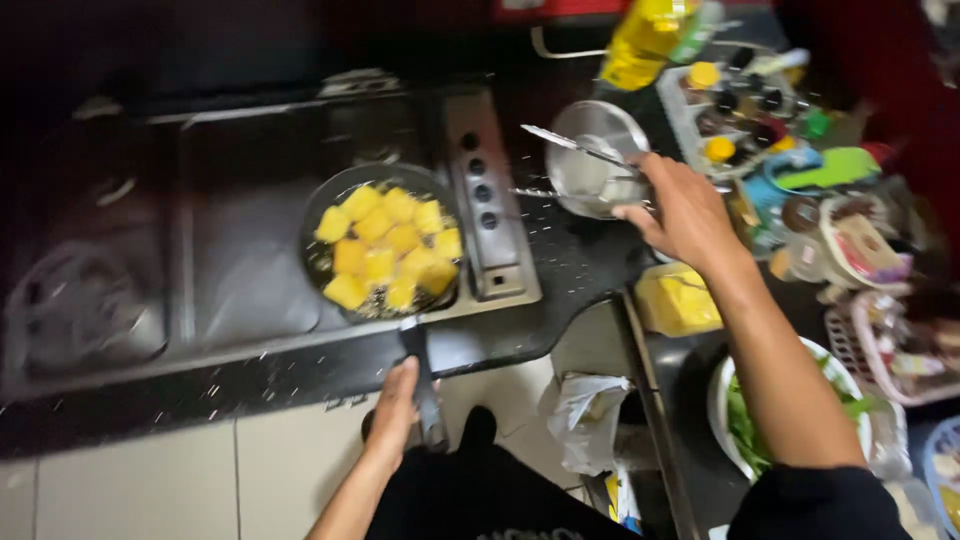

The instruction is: The person is frying pieces of tofu in a pan on a stove, flipping them with tongs, and organizing various kitchen items like plates and seasonings.

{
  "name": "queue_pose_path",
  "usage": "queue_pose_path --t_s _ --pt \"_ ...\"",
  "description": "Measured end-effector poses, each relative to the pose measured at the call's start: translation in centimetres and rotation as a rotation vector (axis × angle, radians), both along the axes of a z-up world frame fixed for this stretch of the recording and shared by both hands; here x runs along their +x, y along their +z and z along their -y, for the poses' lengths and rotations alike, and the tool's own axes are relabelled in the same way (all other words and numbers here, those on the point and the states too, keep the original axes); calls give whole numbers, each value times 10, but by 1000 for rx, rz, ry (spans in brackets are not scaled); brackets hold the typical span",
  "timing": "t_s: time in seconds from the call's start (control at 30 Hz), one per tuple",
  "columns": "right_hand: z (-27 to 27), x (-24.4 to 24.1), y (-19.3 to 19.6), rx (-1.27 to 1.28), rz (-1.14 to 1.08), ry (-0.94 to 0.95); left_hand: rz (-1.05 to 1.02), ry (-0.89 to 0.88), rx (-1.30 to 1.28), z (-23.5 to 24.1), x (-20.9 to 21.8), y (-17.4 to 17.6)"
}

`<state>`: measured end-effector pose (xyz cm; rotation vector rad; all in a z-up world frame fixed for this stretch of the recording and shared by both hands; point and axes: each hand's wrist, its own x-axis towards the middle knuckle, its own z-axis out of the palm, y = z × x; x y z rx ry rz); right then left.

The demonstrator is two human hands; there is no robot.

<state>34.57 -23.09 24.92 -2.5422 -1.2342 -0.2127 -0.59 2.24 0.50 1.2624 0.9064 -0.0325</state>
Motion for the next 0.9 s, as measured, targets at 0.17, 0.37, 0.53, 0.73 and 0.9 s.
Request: queue_pose_path --t_s 0.17,0.37,0.53,0.73,0.9 --pt "-43 -70 10 31 91 75 33 -105 -66 -10 -12 -22" --pt "-72 -109 8 -71 232 56 160 -114 -248 -4 -12 -35" --pt "-84 -104 8 -215 387 106 133 -100 -326 2 -6 4" --pt "-107 -69 -8 -366 638 223 238 -168 -270 8 -7 -21" --pt "-137 -44 -13 -356 801 411 194 -233 -200 4 -6 -22"
